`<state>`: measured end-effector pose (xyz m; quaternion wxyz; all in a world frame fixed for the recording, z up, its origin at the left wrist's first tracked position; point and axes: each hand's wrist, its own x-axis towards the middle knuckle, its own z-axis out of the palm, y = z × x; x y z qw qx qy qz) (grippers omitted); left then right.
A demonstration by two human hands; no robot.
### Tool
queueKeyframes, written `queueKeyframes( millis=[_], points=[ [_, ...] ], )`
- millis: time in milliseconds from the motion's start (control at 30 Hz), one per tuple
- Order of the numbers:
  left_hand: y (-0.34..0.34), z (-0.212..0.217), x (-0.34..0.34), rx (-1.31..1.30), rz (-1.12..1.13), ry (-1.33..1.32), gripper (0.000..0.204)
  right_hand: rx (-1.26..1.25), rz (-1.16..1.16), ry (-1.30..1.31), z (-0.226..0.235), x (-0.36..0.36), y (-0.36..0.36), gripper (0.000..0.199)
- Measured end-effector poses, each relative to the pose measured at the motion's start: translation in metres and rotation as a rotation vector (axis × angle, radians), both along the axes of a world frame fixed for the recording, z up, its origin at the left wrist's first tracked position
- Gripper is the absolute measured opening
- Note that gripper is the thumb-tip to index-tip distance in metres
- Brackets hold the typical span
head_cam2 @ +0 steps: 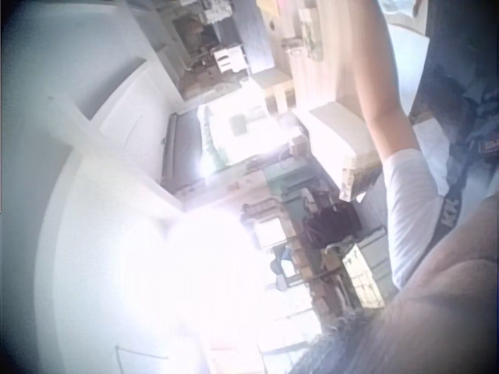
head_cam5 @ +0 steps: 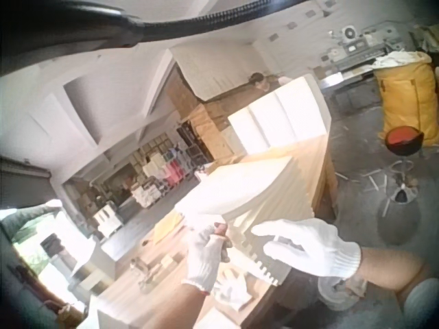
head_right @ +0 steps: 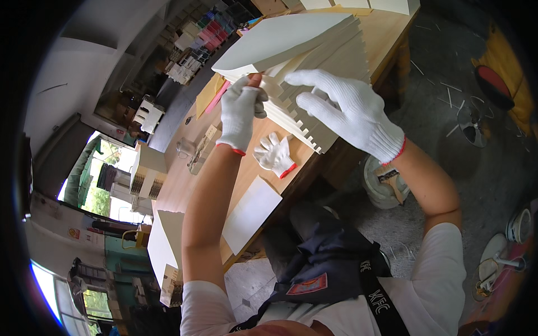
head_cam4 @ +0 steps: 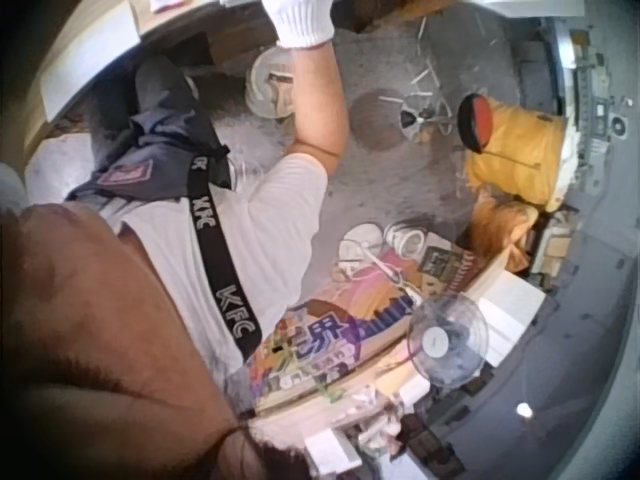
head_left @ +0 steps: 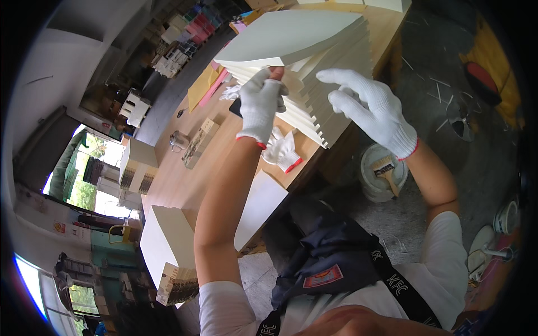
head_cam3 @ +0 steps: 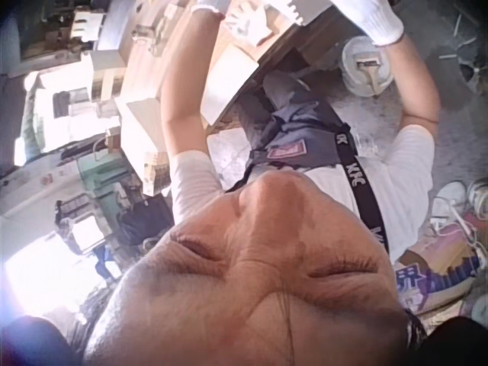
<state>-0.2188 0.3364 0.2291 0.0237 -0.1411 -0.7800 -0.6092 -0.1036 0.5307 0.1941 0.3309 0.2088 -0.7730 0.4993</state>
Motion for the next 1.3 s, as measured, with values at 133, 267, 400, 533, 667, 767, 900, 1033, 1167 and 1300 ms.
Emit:
queueKeyframes(
  millis=[133, 267, 400, 533, 667, 767, 900, 1033, 1167, 1300],
  points=[
    [-0.005, -0.006, -0.002, -0.591, 0.057, 0.396, 0.041, 0.16, -0.173, 0.17, 0.007, -0.011, 0.0, 0.03],
    [-0.004, -0.003, -0.01, -0.544, 0.055, 0.402, 0.046, 0.381, -0.301, 0.25, 0.007, -0.02, 0.0, 0.033],
    [0.001, 0.004, -0.014, -0.353, -0.006, 0.265, 0.052, 0.607, -0.473, 0.151, 0.007, -0.034, -0.01, 0.04],
    [-0.014, 0.022, -0.026, 0.305, -0.268, -0.405, 0.045, 0.749, -0.554, -0.12, 0.01, -0.051, -0.006, 0.044],
    [-0.017, 0.041, -0.035, 0.515, -0.272, -0.667, 0.05, 0.801, -0.533, -0.202, 0.012, -0.052, 0.002, 0.041],
    [-0.008, 0.031, -0.044, 0.398, -0.166, -0.552, 0.04, 0.778, -0.48, -0.238, 0.015, -0.052, 0.007, 0.044],
    [-0.009, 0.021, -0.037, 0.463, -0.07, -0.465, 0.025, 0.744, -0.533, -0.308, 0.011, -0.081, 0.055, 0.048],
    [0.001, 0.011, -0.052, 0.539, -0.118, -0.501, 0.024, 0.724, -0.877, -0.588, 0.017, -0.115, 0.162, 0.069],
    [0.001, 0.008, -0.053, 0.508, -0.077, -0.476, 0.024, 0.393, -0.869, -0.577, 0.003, -0.107, 0.183, 0.051],
    [-0.021, 0.019, -0.061, 0.542, -0.112, -0.48, 0.028, -0.027, -0.369, -0.751, 0.002, -0.068, 0.145, 0.042]
  ],
)
